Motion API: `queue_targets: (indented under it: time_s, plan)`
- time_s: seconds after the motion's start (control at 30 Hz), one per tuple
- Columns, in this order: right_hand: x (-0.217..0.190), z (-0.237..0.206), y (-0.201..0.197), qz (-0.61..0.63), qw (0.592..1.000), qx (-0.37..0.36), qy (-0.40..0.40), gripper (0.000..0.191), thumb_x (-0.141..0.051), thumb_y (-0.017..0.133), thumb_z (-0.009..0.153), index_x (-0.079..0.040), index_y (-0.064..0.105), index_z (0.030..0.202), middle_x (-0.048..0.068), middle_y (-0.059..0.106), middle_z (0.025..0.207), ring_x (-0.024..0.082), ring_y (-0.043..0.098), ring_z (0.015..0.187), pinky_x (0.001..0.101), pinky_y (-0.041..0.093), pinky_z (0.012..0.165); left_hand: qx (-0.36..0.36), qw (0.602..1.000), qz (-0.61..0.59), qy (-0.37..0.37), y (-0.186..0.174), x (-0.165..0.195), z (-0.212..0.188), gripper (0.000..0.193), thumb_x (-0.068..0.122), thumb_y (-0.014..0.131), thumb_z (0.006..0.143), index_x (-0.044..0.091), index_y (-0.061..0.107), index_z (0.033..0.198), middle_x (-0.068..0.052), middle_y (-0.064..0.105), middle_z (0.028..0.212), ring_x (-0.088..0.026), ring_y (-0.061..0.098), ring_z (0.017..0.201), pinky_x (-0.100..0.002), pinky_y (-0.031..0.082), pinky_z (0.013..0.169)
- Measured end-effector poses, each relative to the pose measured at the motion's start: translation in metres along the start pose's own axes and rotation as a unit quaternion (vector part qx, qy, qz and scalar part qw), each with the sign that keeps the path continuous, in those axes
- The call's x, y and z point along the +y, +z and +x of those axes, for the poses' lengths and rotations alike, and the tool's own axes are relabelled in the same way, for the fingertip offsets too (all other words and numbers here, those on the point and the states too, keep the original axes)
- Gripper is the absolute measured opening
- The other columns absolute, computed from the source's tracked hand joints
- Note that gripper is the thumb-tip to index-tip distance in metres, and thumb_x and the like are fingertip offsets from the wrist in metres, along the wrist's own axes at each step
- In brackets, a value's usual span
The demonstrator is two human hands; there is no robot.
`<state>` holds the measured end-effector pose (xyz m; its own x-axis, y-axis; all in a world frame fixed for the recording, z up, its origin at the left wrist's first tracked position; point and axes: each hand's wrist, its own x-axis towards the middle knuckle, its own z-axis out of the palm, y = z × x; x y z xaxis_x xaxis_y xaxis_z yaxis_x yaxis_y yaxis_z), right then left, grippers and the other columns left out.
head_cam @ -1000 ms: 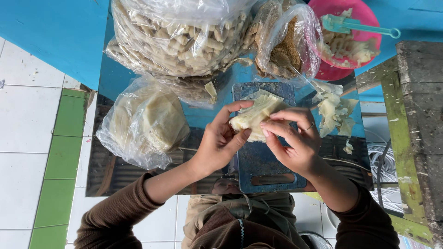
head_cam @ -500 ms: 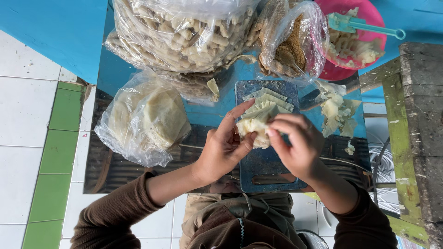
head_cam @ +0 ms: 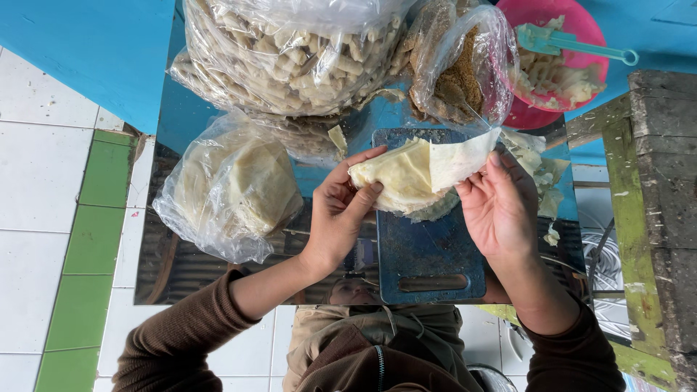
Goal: The person tears pieces from a soft white food block by hand and arranges the torn pieces in rows on a cutting board. They pull a wrapped block from a plastic bag, tear off flat slices one at a time, and reach into a pink bowl of prepared pieces at the end.
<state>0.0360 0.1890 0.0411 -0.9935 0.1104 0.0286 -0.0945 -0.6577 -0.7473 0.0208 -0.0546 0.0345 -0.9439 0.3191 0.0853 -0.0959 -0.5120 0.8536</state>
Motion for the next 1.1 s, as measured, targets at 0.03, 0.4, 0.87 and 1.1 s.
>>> queue_targets:
  time_s: [0.03,0.4,0.87,1.1]
  plan:
    - [-0.001,0.003,-0.001,0.011,1.000,0.012,0.006,0.024,-0.014,0.058,0.112,0.002,0.061,0.130,0.013,0.069,0.126,0.022,0.067,0.119,0.0397,0.052,0.111,0.008,1.000,-0.004,-0.009,0.000,0.000,0.001,0.042,0.010,0.060,0.106,0.005,0.054,0.147,-0.003,0.071,0.117,-0.005,0.067,0.098,-0.023,0.060,0.083]
    - [-0.033,0.012,-0.036,0.061,0.997,0.038,-0.040,0.025,-0.013,0.058,0.113,0.003,0.060,0.133,0.014,0.068,0.133,0.023,0.067,0.127,0.0415,0.052,0.122,0.090,0.996,0.000,0.000,-0.013,0.006,0.014,0.041,-0.003,0.054,0.100,0.001,0.061,0.140,-0.007,0.073,0.114,-0.011,0.070,0.091,-0.027,0.063,0.074]
    - [-0.005,-0.038,0.040,-0.671,0.621,-0.164,-0.371,0.027,0.000,0.074,0.096,0.000,0.066,0.122,0.009,0.073,0.113,0.025,0.073,0.101,0.0365,0.057,0.089,-0.013,0.994,-0.015,-0.110,-0.014,-0.021,0.007,0.039,-0.007,0.054,0.096,0.000,0.063,0.133,-0.008,0.073,0.115,-0.011,0.071,0.094,-0.027,0.061,0.083]
    - [-0.004,-0.042,0.045,-0.686,0.660,-0.103,-0.288,0.031,-0.015,0.086,0.081,-0.005,0.067,0.104,0.009,0.066,0.104,0.027,0.066,0.096,0.0354,0.052,0.083,-0.049,0.996,0.013,-0.077,-0.009,-0.018,0.003,0.040,-0.010,0.057,0.091,-0.002,0.067,0.129,-0.007,0.074,0.108,-0.008,0.068,0.091,-0.024,0.058,0.080]
